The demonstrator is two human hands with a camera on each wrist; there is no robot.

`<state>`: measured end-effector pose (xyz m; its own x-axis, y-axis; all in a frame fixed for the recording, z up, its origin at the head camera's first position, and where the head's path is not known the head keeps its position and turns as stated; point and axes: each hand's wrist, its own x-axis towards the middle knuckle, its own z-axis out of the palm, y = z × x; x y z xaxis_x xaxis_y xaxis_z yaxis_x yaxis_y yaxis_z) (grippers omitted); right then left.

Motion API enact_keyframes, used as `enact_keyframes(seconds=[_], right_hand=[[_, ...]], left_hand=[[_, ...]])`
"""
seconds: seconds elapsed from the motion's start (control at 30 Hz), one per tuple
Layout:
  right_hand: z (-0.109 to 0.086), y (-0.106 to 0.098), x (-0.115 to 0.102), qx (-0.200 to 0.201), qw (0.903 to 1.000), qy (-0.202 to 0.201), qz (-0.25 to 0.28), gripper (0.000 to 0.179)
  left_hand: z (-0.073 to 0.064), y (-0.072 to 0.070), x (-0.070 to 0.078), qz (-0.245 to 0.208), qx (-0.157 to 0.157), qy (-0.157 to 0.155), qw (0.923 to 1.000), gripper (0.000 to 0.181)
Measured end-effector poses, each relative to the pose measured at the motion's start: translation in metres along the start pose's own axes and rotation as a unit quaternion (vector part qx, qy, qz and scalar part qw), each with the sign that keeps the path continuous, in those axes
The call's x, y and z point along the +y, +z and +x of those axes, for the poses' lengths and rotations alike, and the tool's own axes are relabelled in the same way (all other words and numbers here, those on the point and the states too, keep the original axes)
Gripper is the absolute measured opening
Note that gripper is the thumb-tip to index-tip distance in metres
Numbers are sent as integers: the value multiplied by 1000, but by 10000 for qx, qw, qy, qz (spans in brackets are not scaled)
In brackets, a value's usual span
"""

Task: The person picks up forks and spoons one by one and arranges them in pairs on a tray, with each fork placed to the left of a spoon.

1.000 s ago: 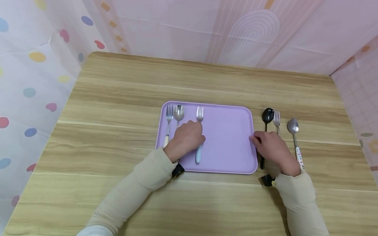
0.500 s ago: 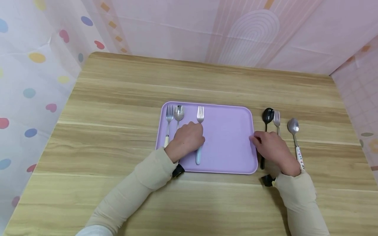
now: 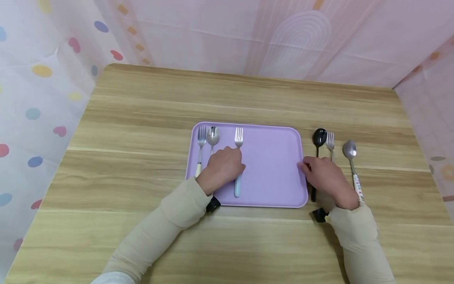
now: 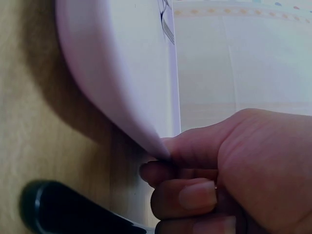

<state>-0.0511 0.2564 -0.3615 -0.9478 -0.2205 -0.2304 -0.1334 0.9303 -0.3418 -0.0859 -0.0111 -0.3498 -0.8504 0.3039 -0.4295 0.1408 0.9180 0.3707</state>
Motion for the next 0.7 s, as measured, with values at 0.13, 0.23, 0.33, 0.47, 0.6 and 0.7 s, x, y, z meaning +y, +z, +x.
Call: enact_keyframes(seconds=[0.13,0.23,0.33,0.47,0.6,0.7], right_hand=[[0,0,-1,-108,9999,58,-3,28],[-1,-2,0,-184,9998,73,69,30],[-3,-5,2,-189,9997,86,109,32],[-6,-10,7,-30,9998,198,51,33],[-10,-14,14,74,9991,411,37,33],[-12,-14,18,111,9986,524,45,32]], left_hand=[[-2,-2,1,100,26,-39,9999,32],[-5,-6,1,208,169,-16,9996,32],[-10,-14,-3,254,389,62,9989,30],[-18,-30,-20,124,752,358,9965,29],[-25,-42,-49,-229,1183,536,9913,29],[-26,-46,-71,-509,1511,482,9860,25]])
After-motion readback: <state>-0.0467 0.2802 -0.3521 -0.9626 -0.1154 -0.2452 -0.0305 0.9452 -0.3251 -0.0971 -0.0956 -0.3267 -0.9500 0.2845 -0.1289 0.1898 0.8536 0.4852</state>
